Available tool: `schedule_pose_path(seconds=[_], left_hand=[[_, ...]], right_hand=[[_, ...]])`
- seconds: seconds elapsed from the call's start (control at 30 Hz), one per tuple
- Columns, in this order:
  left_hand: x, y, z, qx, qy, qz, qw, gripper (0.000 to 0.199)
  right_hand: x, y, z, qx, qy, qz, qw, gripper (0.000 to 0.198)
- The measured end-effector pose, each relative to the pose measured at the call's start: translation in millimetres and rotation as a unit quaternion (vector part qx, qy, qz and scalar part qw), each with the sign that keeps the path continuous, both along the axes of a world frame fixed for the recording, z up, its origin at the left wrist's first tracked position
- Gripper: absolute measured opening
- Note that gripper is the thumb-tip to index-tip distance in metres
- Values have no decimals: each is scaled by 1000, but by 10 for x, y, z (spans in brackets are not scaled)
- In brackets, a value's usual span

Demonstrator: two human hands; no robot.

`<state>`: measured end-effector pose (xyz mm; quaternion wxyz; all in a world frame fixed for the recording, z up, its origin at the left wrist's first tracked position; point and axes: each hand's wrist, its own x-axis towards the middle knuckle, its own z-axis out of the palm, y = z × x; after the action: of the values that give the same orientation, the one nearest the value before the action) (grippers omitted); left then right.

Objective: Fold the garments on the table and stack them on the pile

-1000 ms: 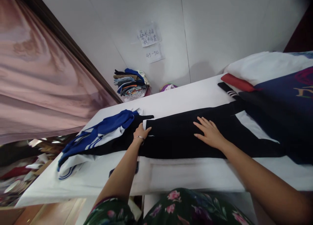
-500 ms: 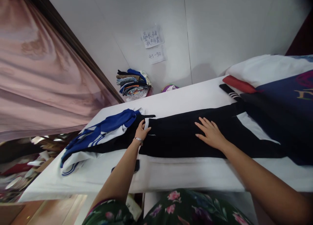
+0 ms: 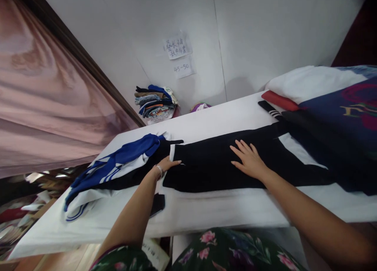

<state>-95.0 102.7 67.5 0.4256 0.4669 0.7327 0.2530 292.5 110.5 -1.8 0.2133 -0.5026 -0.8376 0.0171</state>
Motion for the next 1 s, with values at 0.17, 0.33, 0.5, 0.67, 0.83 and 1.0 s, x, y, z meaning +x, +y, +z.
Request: schedule_pose_path(seconds=[0.17,0.33,0.5,0.67,0.83,1.0], left_hand=[[-29,-55,81,-21,-123,25,992,50],[13,21,260,15,-142,27,989,40],[196,141,445,82,-105,34,990,43],[234,198,475,37,-58,1,998,50],[124,140,279,-46,-54,48,996,53],[68,81,3,1,25,91,996,41]], right_hand=[[-65,-58,77,27,-27,47,998,57],[-91,-53,57,-13,-49,59,997,54],[-93,-55,69,-12,-52,66,996,55],[-84,-69,70,-9,-46,64,997,55],[-72,-71,40,-5,-36,66,997,56],[-74,-64,6,8,-37,64,997,56]])
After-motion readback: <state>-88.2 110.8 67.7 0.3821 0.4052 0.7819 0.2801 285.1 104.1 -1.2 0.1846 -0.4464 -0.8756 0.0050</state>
